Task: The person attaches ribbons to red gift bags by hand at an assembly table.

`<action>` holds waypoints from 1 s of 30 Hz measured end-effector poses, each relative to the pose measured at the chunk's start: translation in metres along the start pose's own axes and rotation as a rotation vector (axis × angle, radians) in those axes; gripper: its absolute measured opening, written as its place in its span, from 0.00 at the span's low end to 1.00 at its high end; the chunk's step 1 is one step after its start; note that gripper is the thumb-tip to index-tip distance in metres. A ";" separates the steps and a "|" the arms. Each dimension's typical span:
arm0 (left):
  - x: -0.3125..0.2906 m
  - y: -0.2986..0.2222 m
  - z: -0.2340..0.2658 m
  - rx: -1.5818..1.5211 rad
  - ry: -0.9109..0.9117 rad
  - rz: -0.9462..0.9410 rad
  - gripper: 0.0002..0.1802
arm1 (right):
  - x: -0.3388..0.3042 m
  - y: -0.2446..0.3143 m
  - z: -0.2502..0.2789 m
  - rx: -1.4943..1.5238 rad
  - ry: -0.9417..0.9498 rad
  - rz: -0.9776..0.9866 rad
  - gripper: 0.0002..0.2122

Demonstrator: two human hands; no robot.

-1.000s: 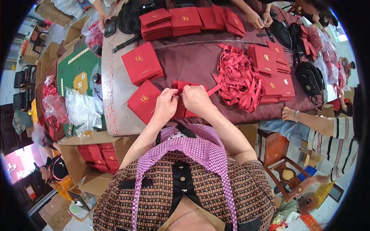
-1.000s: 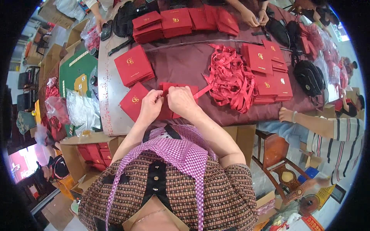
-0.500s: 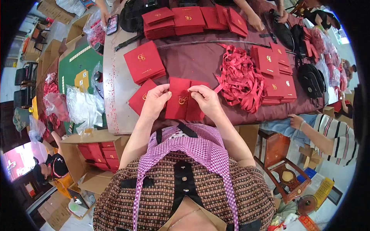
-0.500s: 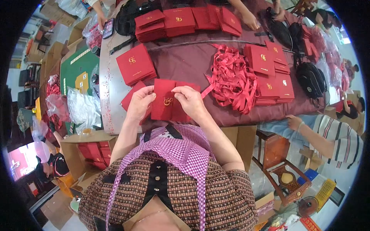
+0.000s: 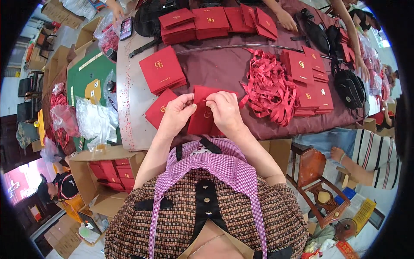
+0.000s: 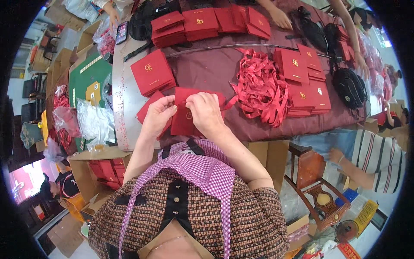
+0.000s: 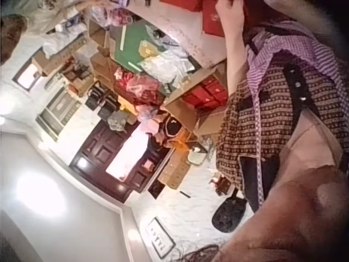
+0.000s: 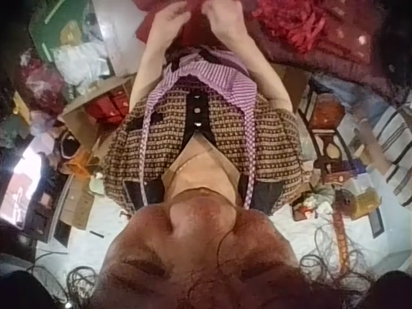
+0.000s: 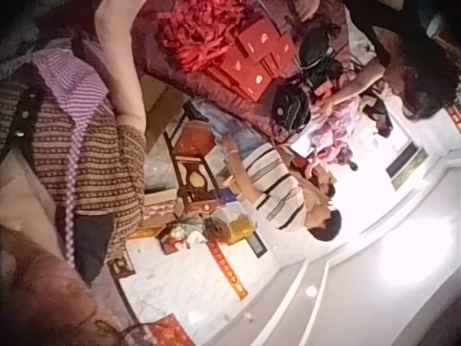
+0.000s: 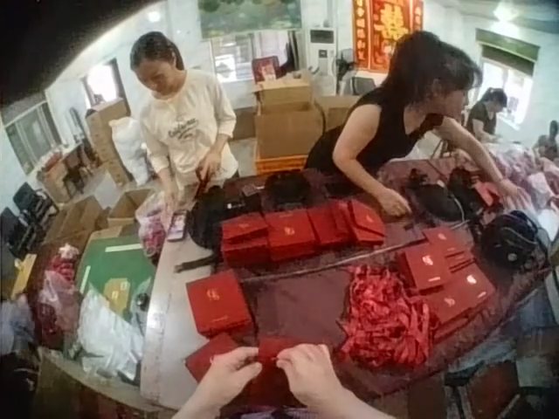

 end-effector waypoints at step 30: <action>-0.018 -0.051 -0.023 0.589 -0.140 -0.397 0.11 | -0.001 0.011 -0.017 -0.242 0.120 0.092 0.05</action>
Point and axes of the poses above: each hand's wrist, its own x-axis towards the middle knuckle, its own z-axis out of the back of the hand, y = z × x, the point moved 9 cm from there along x, towards the middle knuckle, and after that the axes turned 3 degrees about -y, right-handed, at the moved point
